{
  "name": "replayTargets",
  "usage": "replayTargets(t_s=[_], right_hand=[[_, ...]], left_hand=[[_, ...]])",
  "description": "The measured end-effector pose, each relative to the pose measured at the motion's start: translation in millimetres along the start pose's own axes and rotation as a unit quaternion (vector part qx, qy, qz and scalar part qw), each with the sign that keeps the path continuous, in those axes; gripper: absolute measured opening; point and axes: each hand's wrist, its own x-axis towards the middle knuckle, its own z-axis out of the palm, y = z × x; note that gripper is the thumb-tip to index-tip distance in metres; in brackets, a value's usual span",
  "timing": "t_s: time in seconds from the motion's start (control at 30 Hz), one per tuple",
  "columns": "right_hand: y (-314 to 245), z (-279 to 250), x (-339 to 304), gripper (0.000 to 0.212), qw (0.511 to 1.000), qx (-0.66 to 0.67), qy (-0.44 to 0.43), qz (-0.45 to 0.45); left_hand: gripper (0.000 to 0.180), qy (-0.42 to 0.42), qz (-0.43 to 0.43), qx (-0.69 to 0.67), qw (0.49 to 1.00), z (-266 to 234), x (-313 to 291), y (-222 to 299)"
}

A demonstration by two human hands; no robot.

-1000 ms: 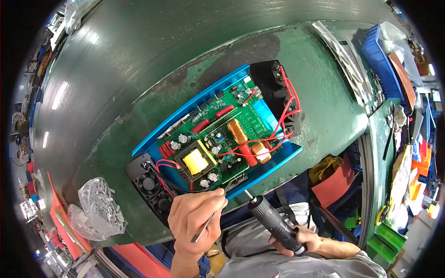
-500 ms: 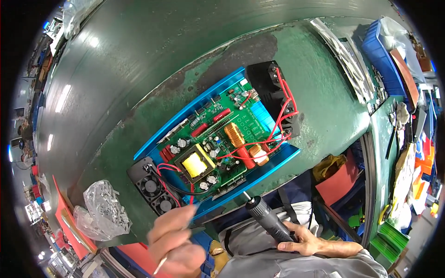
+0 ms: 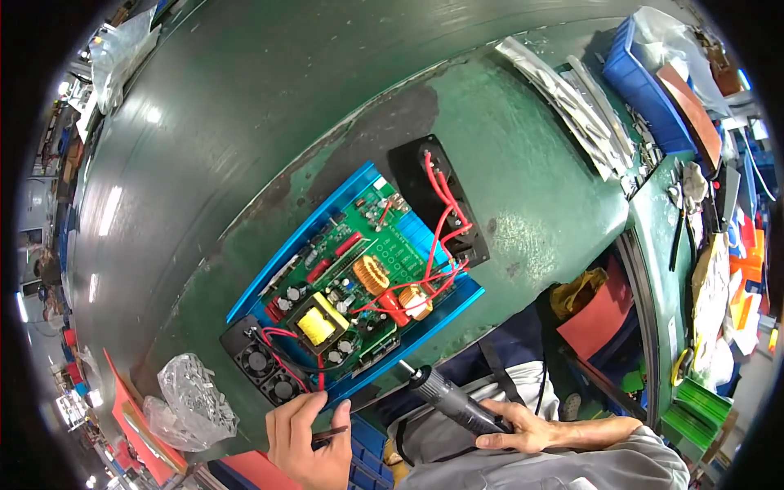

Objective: Assembling a circuit board into a chassis, connecting internal wiring, and securing components with an electric screwdriver.

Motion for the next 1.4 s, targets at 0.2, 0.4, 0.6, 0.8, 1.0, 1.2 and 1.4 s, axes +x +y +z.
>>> replayTargets(t_s=[0.2,0.4,0.6,0.8,1.0,1.2,1.4], right_hand=[[-3,-2,1,0.045,1.0,-0.004,0.003,-0.011],[-10,-7,2,0.048,1.0,-0.014,-0.014,0.022],[-8,-13,5,0.042,0.999,-0.001,-0.035,-0.017],[3,-18,8,0.039,0.998,-0.024,-0.036,-0.052],[-3,-21,9,0.04,0.996,-0.027,-0.033,-0.075],[-6,-27,7,0.046,0.996,-0.053,-0.061,-0.043],[-5,-24,8,0.044,0.998,-0.047,-0.043,-0.03]], left_hand=[[0.031,0.009,-0.07,-0.023,0.997,-13,16,24],[0.029,-0.105,-0.149,0.053,0.982,-16,26,43],[0.025,-0.089,-0.093,-0.005,0.992,-10,23,23],[0.023,-0.077,-0.034,-0.015,0.996,-4,18,9],[0.022,-0.104,0.022,-0.013,0.994,-8,26,4],[0.021,-0.14,0.091,0.071,0.983,-50,77,-10],[0.034,-0.169,0.262,-0.125,0.942,43,227,7]])
